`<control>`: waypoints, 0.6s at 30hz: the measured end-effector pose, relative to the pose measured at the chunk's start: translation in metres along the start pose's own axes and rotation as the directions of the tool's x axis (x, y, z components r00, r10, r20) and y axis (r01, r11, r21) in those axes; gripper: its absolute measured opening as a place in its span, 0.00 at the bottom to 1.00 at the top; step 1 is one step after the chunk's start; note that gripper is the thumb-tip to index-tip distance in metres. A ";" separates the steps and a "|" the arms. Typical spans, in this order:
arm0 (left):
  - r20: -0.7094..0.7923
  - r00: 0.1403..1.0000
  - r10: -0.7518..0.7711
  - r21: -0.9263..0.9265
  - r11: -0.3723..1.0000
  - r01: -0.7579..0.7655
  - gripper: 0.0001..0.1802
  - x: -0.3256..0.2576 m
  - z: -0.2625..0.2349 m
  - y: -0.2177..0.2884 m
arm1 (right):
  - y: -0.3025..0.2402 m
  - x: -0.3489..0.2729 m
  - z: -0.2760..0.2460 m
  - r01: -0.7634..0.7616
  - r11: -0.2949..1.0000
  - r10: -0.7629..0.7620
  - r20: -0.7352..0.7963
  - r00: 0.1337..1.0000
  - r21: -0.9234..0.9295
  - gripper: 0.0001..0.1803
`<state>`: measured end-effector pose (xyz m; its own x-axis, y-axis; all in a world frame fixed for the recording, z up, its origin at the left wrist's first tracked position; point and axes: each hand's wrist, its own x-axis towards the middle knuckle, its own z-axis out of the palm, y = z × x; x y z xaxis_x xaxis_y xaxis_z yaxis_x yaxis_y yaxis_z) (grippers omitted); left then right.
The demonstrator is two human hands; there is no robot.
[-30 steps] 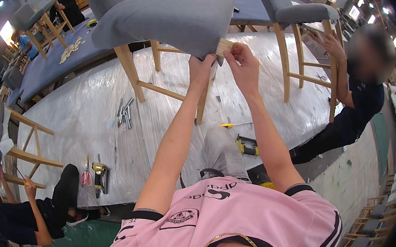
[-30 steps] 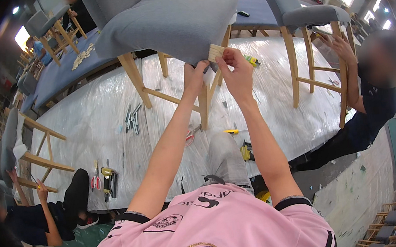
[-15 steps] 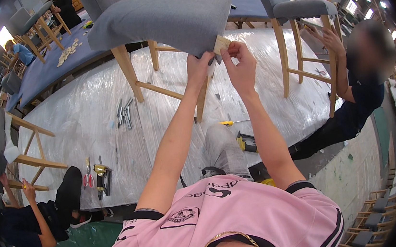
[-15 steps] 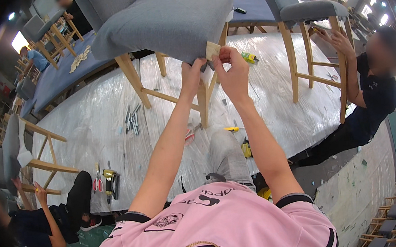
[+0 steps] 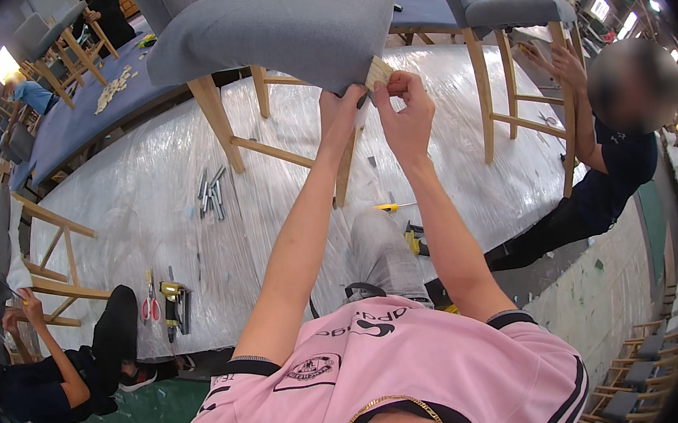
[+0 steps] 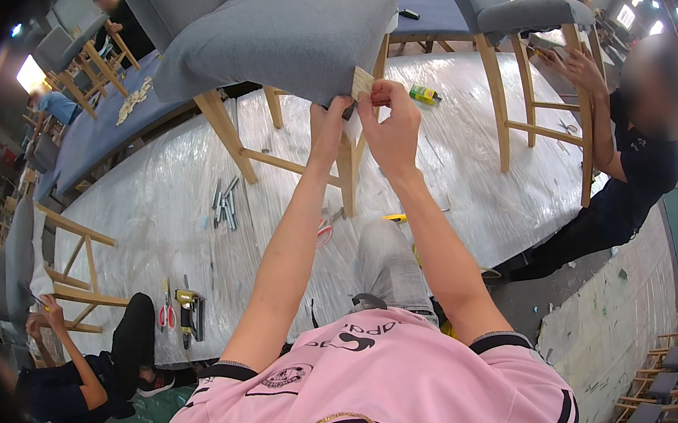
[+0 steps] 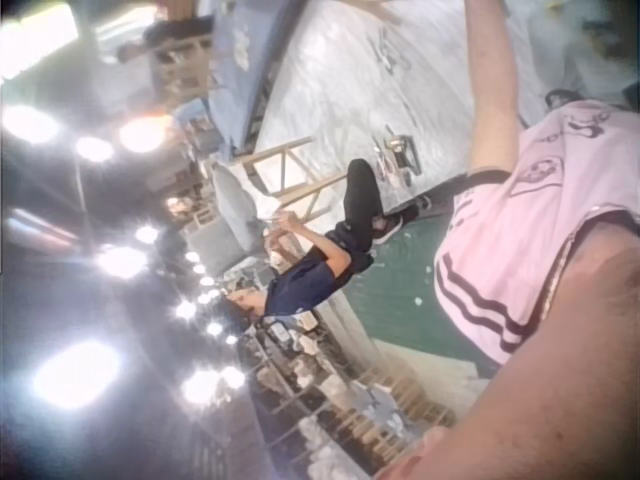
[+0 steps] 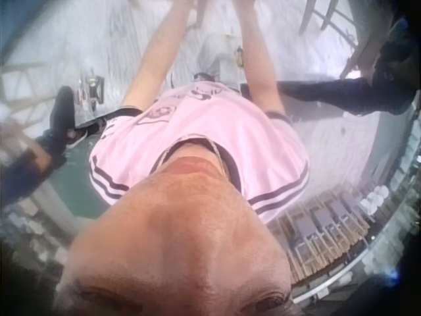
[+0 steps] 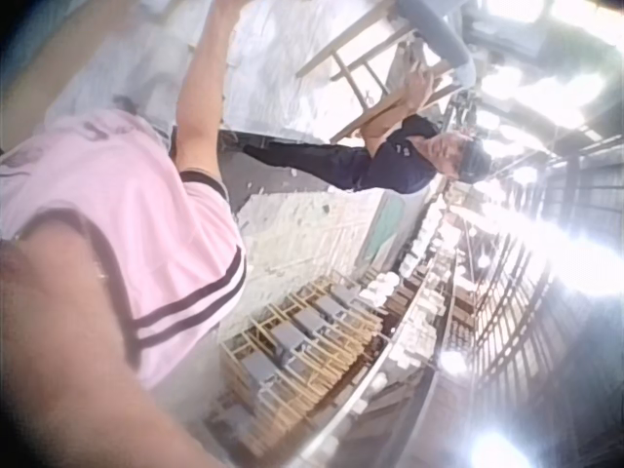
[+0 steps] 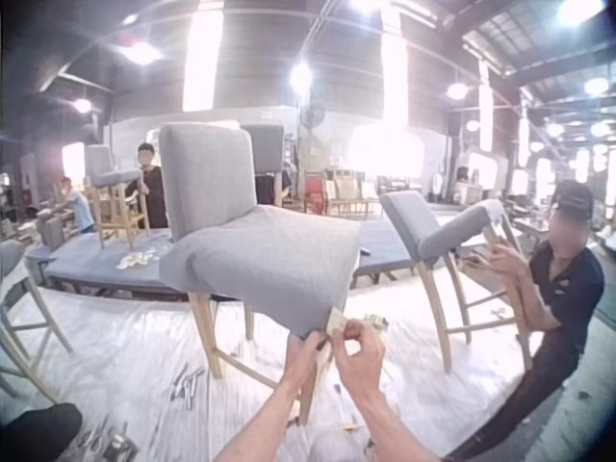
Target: The person upholsters a wooden chair by stretching gray fabric over the seat and backrest, securing it with a staple gun, and trimming excess fabric with scissors. They repeatedly adjust the fabric and staple it to the underside of the chair frame.
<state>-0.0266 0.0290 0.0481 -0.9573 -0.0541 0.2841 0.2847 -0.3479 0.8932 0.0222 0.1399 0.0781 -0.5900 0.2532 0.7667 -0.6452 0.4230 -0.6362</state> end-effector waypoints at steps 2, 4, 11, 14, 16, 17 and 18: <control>-0.003 1.000 0.006 -0.009 1.000 -0.006 0.17 0.000 0.001 0.000 | 0.005 -0.004 0.002 0.003 1.000 -0.004 -0.039 0.999 -0.021 0.10; -0.016 1.000 -0.015 0.021 1.000 0.015 0.18 0.000 0.000 0.000 | 0.008 -0.009 0.003 -0.020 1.000 0.020 -0.073 0.997 0.008 0.10; -0.053 0.997 -0.051 0.030 0.998 0.052 0.22 -0.003 0.001 0.006 | 0.008 -0.013 -0.001 -0.039 0.993 0.046 -0.058 0.997 0.111 0.10; -0.044 0.998 -0.047 0.047 0.998 0.049 0.22 -0.003 0.001 0.007 | 0.010 -0.011 0.000 -0.013 0.997 0.017 -0.049 0.999 0.078 0.11; -0.041 0.998 -0.047 0.055 0.997 0.050 0.22 -0.002 0.000 0.006 | 0.011 -0.010 0.000 0.000 0.998 0.002 -0.052 0.999 0.055 0.11; -0.040 0.998 -0.056 0.056 0.997 0.058 0.22 -0.003 0.000 0.006 | 0.012 -0.010 0.000 0.005 0.999 -0.003 -0.051 0.999 0.040 0.11; -0.039 0.997 -0.065 0.057 0.996 0.067 0.22 -0.003 0.000 0.006 | 0.012 -0.009 0.000 0.010 1.000 -0.009 -0.050 0.999 0.025 0.11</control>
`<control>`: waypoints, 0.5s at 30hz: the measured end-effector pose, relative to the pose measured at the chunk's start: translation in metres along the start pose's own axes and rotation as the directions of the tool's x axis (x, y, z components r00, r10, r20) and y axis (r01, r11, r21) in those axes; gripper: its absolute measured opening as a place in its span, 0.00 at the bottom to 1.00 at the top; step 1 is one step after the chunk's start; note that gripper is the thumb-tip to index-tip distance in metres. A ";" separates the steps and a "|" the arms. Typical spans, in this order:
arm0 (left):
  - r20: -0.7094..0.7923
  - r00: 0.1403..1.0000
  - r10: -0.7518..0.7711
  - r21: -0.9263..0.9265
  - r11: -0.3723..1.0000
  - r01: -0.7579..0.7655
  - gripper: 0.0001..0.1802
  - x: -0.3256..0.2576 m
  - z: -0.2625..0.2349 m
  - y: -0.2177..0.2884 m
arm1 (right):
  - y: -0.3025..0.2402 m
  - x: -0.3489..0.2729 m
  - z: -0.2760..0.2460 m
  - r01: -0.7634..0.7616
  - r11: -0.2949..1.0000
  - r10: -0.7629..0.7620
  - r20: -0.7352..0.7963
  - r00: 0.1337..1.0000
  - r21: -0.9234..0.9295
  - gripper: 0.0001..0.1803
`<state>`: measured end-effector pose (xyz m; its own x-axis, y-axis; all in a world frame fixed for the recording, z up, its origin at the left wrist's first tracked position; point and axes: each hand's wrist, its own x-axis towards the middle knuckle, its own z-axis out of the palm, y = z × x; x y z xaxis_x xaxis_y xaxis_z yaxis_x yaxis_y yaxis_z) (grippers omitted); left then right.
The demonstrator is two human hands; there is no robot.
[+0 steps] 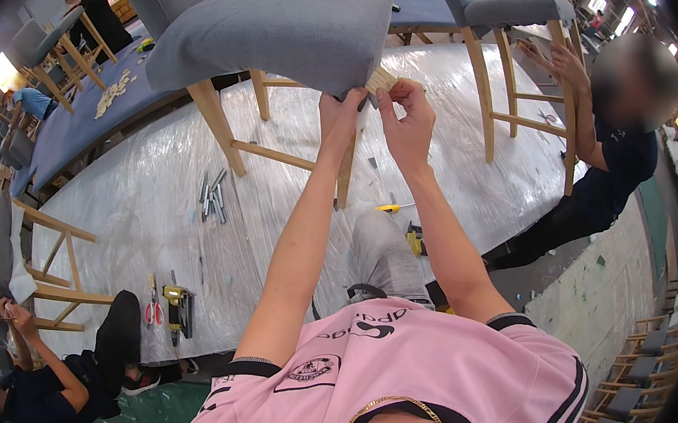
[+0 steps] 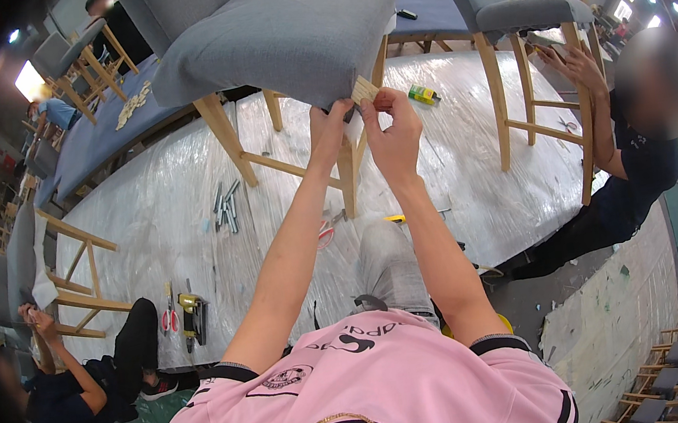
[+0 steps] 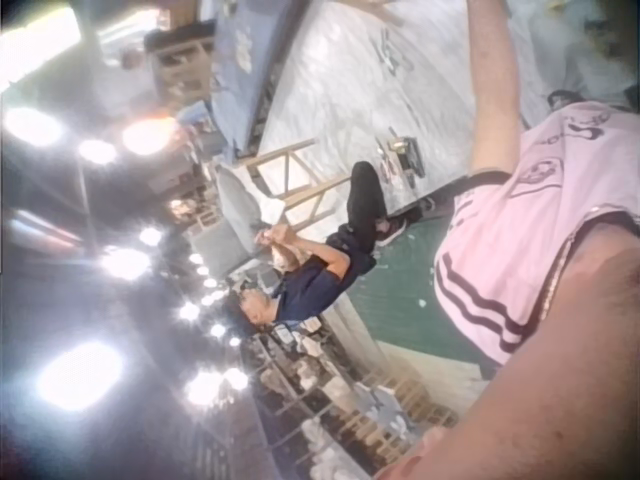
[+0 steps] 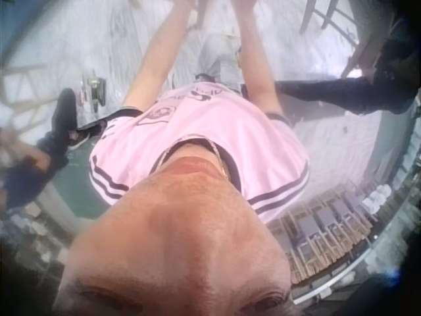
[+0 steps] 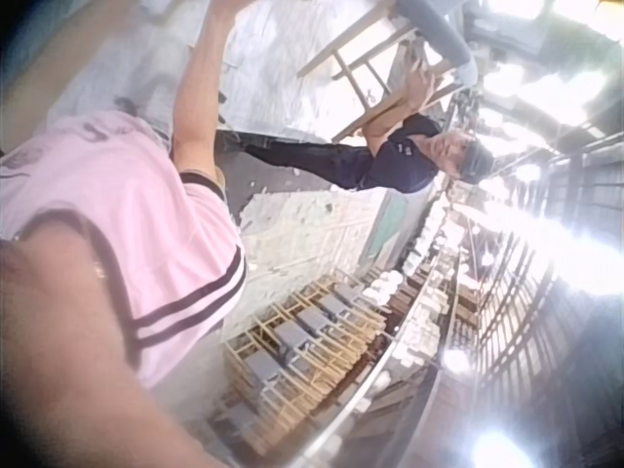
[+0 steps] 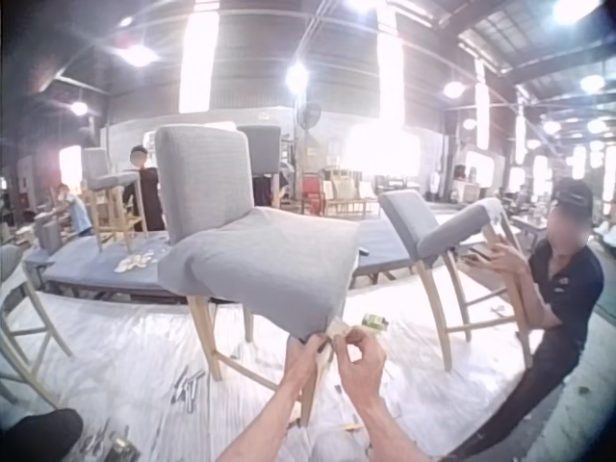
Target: The person upholsters a wooden chair by stretching gray fabric over the seat and backrest, securing it with a staple gun, and trimming excess fabric with scissors. They repeatedly adjust the fabric and staple it to the underside of the chair frame.
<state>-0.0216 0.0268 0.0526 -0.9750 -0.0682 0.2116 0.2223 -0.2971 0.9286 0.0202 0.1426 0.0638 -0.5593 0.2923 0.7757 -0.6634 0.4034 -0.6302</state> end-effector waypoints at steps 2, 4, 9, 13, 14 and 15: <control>-0.003 1.000 0.007 -0.016 1.000 -0.007 0.22 0.003 0.000 -0.003 | -0.005 0.002 0.000 0.004 0.999 -0.004 0.010 1.000 -0.042 0.11; 0.001 1.000 0.023 -0.022 0.999 -0.023 0.21 0.004 0.000 -0.007 | -0.010 0.003 -0.001 0.001 0.998 0.000 0.022 1.000 -0.068 0.11; 0.005 1.000 0.027 -0.023 0.999 -0.027 0.19 0.003 0.003 -0.003 | -0.013 0.006 0.001 0.004 0.996 -0.002 0.026 1.000 -0.088 0.11; 0.017 0.999 0.048 -0.005 0.999 -0.048 0.19 0.006 -0.001 -0.006 | -0.021 0.010 0.001 0.032 0.992 -0.027 0.050 0.998 -0.121 0.11; 0.018 0.999 0.044 -0.001 0.999 -0.044 0.19 0.005 -0.001 -0.005 | -0.023 0.011 0.001 0.027 0.992 -0.020 0.056 0.998 -0.125 0.11; 0.017 0.999 0.041 0.003 0.999 -0.041 0.18 0.004 -0.001 -0.004 | -0.024 0.011 0.002 0.021 0.991 -0.013 0.063 0.998 -0.129 0.11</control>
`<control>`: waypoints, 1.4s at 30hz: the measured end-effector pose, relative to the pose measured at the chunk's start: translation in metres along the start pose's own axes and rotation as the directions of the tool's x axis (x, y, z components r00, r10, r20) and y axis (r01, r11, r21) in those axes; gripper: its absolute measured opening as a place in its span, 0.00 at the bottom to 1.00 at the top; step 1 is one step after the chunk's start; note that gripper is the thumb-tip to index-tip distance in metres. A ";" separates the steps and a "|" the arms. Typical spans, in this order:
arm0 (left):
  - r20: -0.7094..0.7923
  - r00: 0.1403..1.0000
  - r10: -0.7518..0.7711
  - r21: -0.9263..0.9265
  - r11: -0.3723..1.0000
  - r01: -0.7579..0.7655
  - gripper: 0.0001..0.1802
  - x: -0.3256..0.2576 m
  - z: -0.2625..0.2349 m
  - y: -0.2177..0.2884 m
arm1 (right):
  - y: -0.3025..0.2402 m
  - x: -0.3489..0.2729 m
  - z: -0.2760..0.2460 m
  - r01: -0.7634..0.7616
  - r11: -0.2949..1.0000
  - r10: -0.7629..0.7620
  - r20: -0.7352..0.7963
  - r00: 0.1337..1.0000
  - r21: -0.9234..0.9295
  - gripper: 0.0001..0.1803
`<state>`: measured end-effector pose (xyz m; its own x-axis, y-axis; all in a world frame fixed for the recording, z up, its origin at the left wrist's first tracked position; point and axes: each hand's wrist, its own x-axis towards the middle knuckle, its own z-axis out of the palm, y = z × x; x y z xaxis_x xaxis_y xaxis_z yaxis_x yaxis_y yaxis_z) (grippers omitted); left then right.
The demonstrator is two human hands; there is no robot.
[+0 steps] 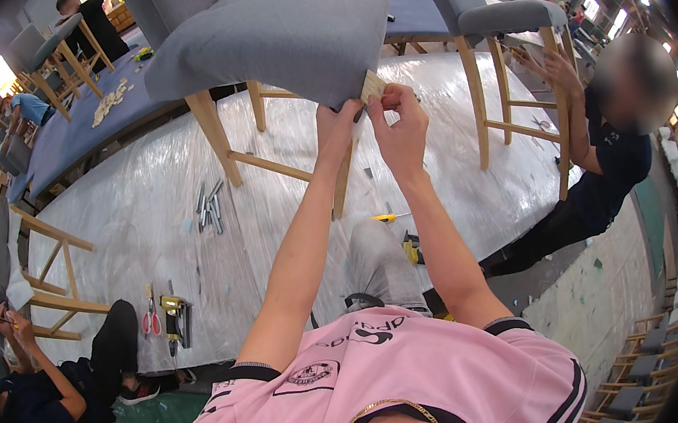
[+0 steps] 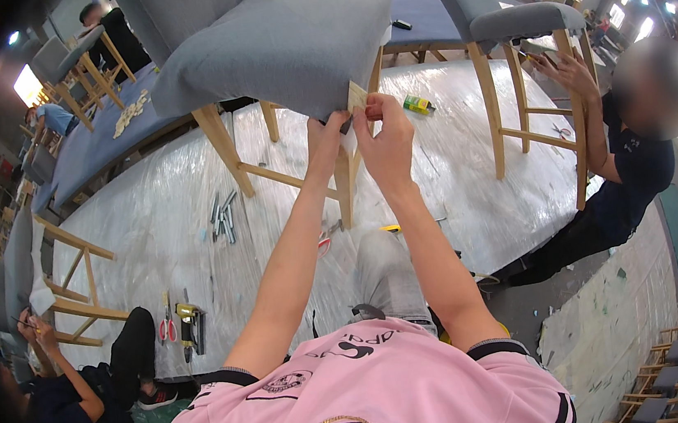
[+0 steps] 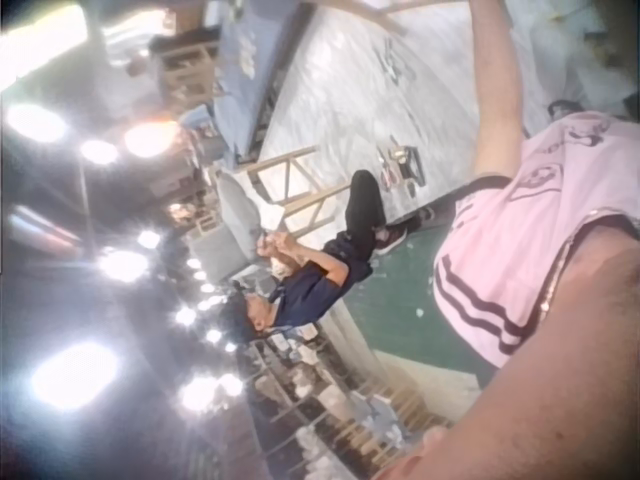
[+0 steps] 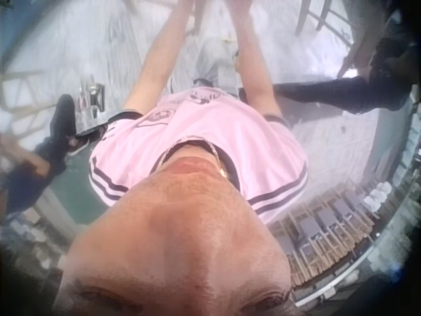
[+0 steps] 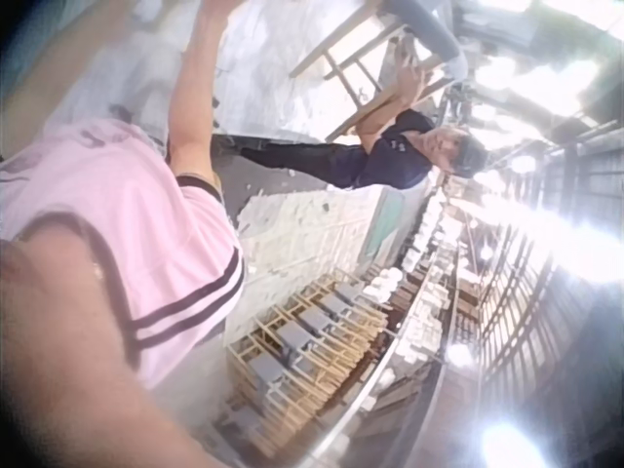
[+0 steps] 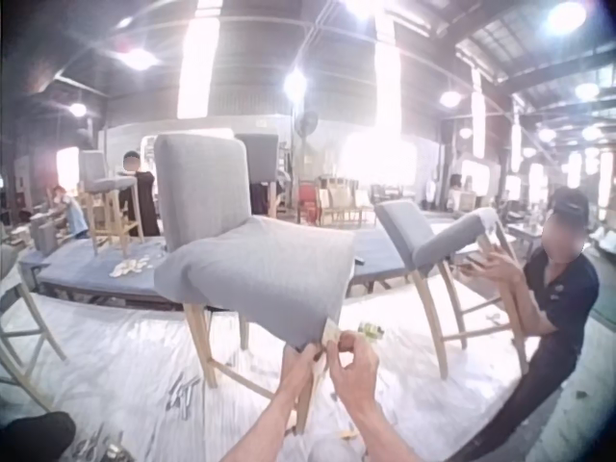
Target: The person upholsters a wooden chair by stretching gray fabric over the seat and backrest, securing it with a staple gun, and trimming excess fabric with scissors. They repeatedly adjust the fabric and staple it to the underside of the chair frame.
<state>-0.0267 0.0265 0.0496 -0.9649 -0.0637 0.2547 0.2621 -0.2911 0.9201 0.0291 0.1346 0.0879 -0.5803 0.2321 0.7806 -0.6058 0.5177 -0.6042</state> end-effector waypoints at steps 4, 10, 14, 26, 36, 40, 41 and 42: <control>0.015 1.000 -0.017 -0.011 1.000 0.017 0.21 -0.004 0.002 0.005 | 0.000 -0.002 -0.001 -0.053 0.995 0.055 -0.024 0.998 0.085 0.11; -0.008 0.999 -0.053 0.017 0.998 0.053 0.22 -0.003 0.000 0.004 | 0.075 -0.076 -0.010 -0.556 0.770 0.606 -0.087 0.791 0.312 0.12; 0.016 1.000 -0.017 -0.036 0.999 0.018 0.20 0.005 -0.003 -0.008 | 0.158 -0.162 -0.004 -0.763 0.635 0.750 0.142 0.646 0.120 0.19; 0.050 0.998 0.037 0.005 0.999 -0.037 0.28 0.009 -0.006 -0.023 | -0.008 0.070 -0.013 0.392 0.831 -0.297 0.280 0.913 -0.395 0.35; -0.026 0.997 -0.077 -0.704 0.709 0.037 0.28 0.015 0.002 -0.066 | -0.052 0.071 0.084 0.522 0.524 -0.248 0.466 0.849 -0.672 0.54; 0.161 0.980 0.115 -0.472 0.881 -0.026 0.24 -0.006 0.003 -0.055 | -0.039 0.074 0.119 0.523 0.341 -0.200 0.483 0.852 -0.781 0.42; 0.139 0.986 0.089 -0.250 0.967 -0.052 0.23 -0.010 -0.001 -0.046 | -0.046 0.075 0.126 0.531 0.369 -0.153 0.514 0.844 -0.762 0.40; 0.155 0.987 0.044 -0.099 0.995 -0.029 0.25 -0.011 -0.006 -0.038 | -0.052 0.076 0.136 0.524 0.376 -0.189 0.490 0.851 -0.765 0.37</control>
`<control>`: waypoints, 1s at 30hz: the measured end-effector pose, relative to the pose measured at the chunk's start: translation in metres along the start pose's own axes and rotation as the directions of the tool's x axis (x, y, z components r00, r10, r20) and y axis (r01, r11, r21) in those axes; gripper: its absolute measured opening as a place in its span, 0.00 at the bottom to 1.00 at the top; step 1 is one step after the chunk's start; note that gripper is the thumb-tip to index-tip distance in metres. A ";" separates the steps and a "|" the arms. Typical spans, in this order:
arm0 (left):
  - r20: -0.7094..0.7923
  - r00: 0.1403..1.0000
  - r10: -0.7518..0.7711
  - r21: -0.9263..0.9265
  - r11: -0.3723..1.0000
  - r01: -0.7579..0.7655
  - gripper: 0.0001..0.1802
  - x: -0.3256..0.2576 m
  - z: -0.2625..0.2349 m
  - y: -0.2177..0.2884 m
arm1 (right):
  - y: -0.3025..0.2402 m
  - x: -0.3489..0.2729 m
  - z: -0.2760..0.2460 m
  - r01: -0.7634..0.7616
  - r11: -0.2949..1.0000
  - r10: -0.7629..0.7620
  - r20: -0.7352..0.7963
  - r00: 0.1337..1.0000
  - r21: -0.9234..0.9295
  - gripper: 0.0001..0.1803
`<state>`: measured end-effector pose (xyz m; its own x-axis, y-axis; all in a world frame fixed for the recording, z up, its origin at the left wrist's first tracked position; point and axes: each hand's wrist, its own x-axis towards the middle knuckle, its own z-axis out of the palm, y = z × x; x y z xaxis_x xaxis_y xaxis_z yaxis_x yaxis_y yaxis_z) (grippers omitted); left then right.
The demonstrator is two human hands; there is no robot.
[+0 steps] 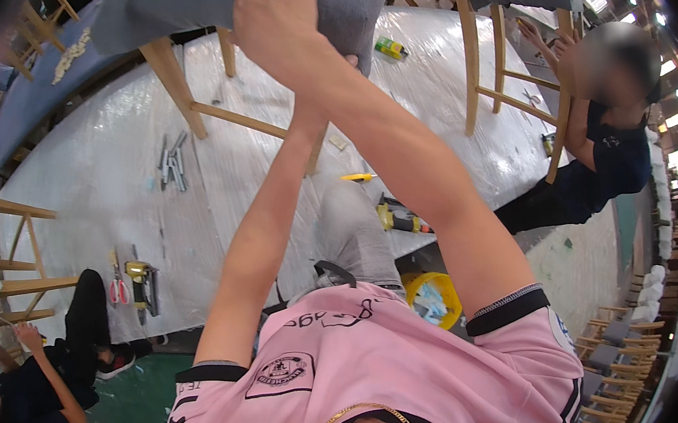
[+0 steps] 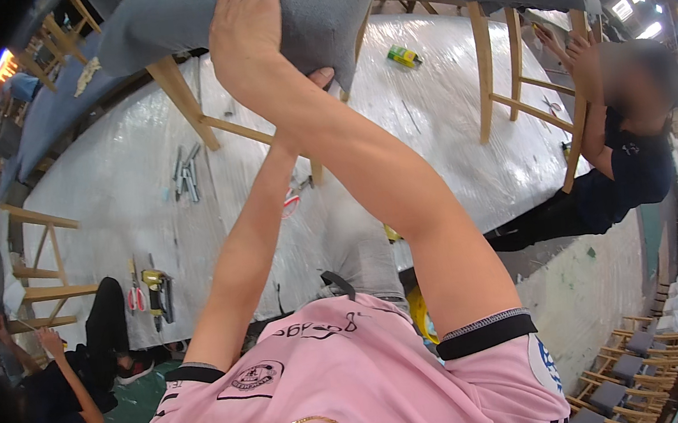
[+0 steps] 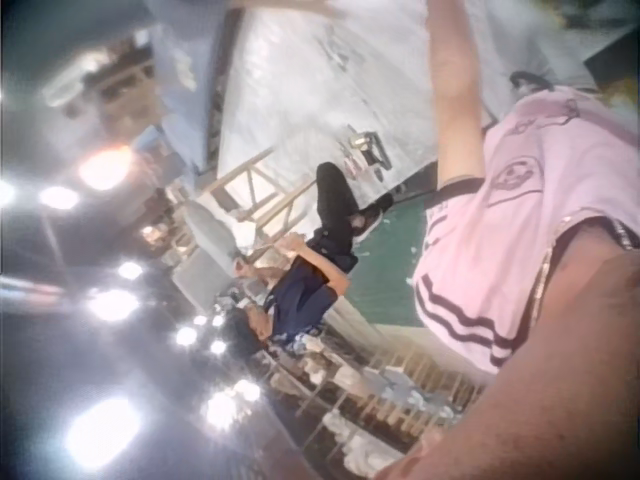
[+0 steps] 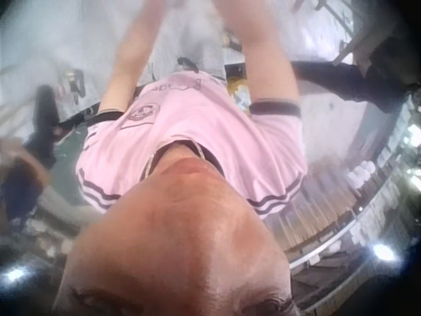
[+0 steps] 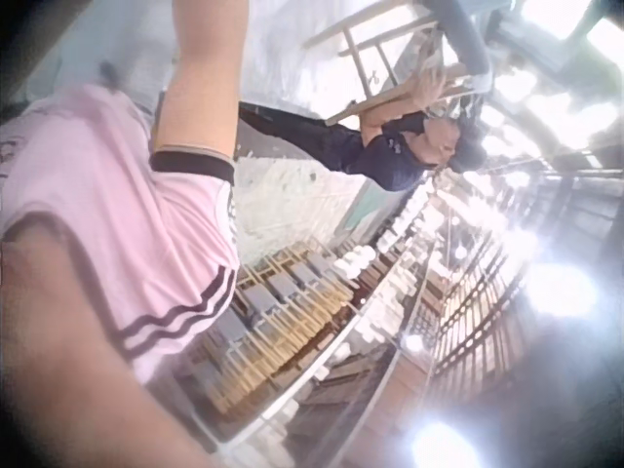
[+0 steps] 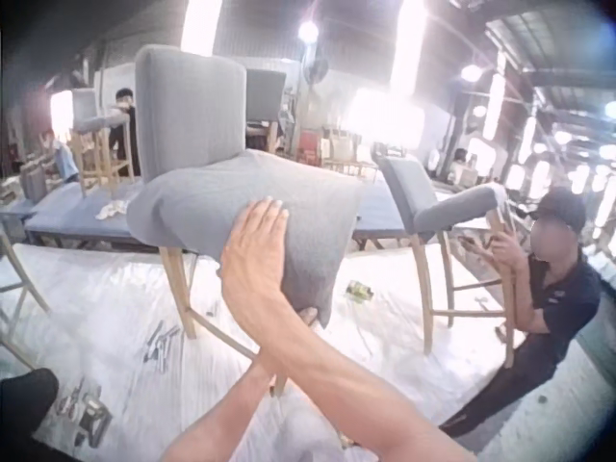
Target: The person upholsters a wooden chair by stretching gray fabric over the seat and backrest, securing it with a staple gun, and trimming excess fabric with scissors. They repeatedly adjust the fabric and staple it to the underside of the chair frame.
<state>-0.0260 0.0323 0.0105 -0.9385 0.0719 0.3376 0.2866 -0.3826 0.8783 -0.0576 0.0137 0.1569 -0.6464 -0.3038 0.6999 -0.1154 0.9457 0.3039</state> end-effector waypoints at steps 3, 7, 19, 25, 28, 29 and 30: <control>0.000 0.987 -0.159 0.257 0.954 0.154 0.32 -0.003 -0.011 0.027 | -0.036 0.020 0.008 0.020 0.998 -0.012 -0.130 0.991 0.058 0.33; -0.301 0.945 -0.127 0.307 0.926 0.222 0.44 0.002 0.013 0.035 | -0.041 0.026 0.005 0.247 0.865 -0.158 -0.230 0.960 0.437 0.38; -0.089 0.996 -0.027 0.115 0.993 0.037 0.23 0.015 -0.004 0.013 | 0.079 -0.197 0.045 -0.531 -0.700 0.136 0.819 0.557 0.477 0.34; -0.021 0.986 -0.164 0.114 0.980 0.165 0.22 0.013 -0.018 0.028 | 0.066 -0.163 0.059 -0.387 -0.853 -0.038 0.698 0.715 0.350 0.29; -0.041 0.990 -0.136 0.053 0.989 0.138 0.19 0.017 -0.023 0.015 | 0.060 -0.163 0.065 -0.313 -0.854 0.035 0.647 0.761 0.415 0.29; -0.070 0.994 -0.082 0.047 0.995 0.085 0.18 0.016 -0.017 0.017 | 0.058 -0.163 0.062 -0.306 -0.848 0.065 0.658 0.750 0.432 0.31; -0.112 0.993 -0.032 0.051 0.998 0.038 0.18 0.012 -0.008 0.022 | 0.055 -0.164 0.061 -0.308 -0.839 0.087 0.668 0.739 0.449 0.31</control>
<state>-0.0330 0.0176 0.0310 -0.9628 -0.0195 0.2696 0.2607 -0.3318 0.9066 -0.0038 0.1221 0.0198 -0.9917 -0.0648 0.1114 -0.0431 -0.6476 -0.7607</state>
